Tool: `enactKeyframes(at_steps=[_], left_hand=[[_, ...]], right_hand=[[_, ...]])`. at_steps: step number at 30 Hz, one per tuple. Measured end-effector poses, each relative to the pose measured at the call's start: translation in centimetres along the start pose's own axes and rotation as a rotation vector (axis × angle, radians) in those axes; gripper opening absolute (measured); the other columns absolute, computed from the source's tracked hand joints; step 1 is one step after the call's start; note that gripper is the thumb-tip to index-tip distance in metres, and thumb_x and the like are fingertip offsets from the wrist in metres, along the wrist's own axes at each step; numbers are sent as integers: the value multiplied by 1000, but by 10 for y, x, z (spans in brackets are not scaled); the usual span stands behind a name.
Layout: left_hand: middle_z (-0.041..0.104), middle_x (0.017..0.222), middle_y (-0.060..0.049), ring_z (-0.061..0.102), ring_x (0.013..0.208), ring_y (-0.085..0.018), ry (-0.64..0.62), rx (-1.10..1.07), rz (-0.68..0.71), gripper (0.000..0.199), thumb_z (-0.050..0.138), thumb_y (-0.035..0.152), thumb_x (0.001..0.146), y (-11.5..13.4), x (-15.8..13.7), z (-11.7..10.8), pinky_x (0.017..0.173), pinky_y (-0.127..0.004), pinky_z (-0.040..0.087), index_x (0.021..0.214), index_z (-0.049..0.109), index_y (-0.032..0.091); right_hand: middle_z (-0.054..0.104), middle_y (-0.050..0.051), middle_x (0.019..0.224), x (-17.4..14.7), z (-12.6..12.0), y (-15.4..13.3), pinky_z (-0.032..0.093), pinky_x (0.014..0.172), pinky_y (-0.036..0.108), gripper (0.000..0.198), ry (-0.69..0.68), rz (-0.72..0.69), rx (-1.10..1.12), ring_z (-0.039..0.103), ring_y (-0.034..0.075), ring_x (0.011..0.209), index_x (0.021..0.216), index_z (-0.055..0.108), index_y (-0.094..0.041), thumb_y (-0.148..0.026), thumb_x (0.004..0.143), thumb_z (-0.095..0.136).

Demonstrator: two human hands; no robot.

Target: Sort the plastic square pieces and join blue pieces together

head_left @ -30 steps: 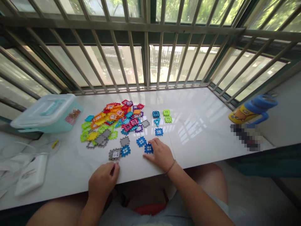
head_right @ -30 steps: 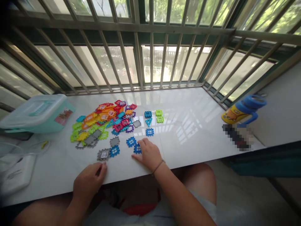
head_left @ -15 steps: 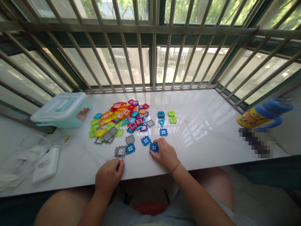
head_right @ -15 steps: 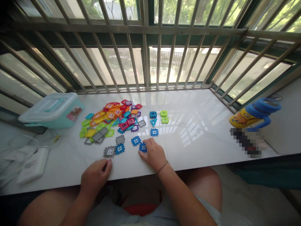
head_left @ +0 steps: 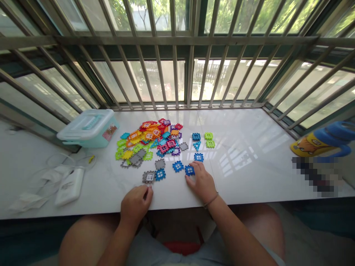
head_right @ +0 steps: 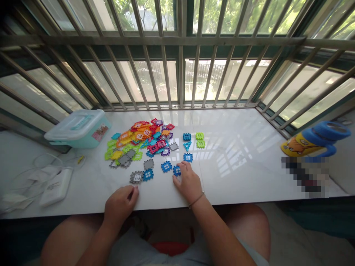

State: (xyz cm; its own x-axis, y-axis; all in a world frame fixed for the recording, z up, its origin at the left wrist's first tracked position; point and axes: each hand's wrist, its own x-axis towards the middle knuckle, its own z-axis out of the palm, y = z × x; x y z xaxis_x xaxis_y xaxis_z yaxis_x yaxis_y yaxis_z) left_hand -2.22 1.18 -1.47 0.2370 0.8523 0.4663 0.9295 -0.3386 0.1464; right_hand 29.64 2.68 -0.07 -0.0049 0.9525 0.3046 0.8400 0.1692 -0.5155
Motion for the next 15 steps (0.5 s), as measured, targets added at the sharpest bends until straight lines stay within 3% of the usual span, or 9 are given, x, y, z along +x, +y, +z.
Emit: enactKeyframes(at_steps=[5, 15], left_hand=[[59, 68, -1, 54, 67, -21, -1, -3, 0, 38, 56, 30, 108, 0, -1, 0, 68, -37, 34, 71, 54, 25], [59, 69, -1, 55, 68, -20, -6, -2, -9, 39, 54, 31, 110, 1, 0, -1, 69, -37, 35, 72, 53, 25]], right_hand=[[67, 14, 140, -1, 3, 3, 65, 90, 43, 50, 53, 94, -45, 72, 31, 121, 141, 56, -24, -45, 99, 74], [71, 12, 131, -1, 4, 7, 63, 94, 41, 41, 63, 42, -8, 72, 29, 120, 136, 60, -24, -41, 101, 70]])
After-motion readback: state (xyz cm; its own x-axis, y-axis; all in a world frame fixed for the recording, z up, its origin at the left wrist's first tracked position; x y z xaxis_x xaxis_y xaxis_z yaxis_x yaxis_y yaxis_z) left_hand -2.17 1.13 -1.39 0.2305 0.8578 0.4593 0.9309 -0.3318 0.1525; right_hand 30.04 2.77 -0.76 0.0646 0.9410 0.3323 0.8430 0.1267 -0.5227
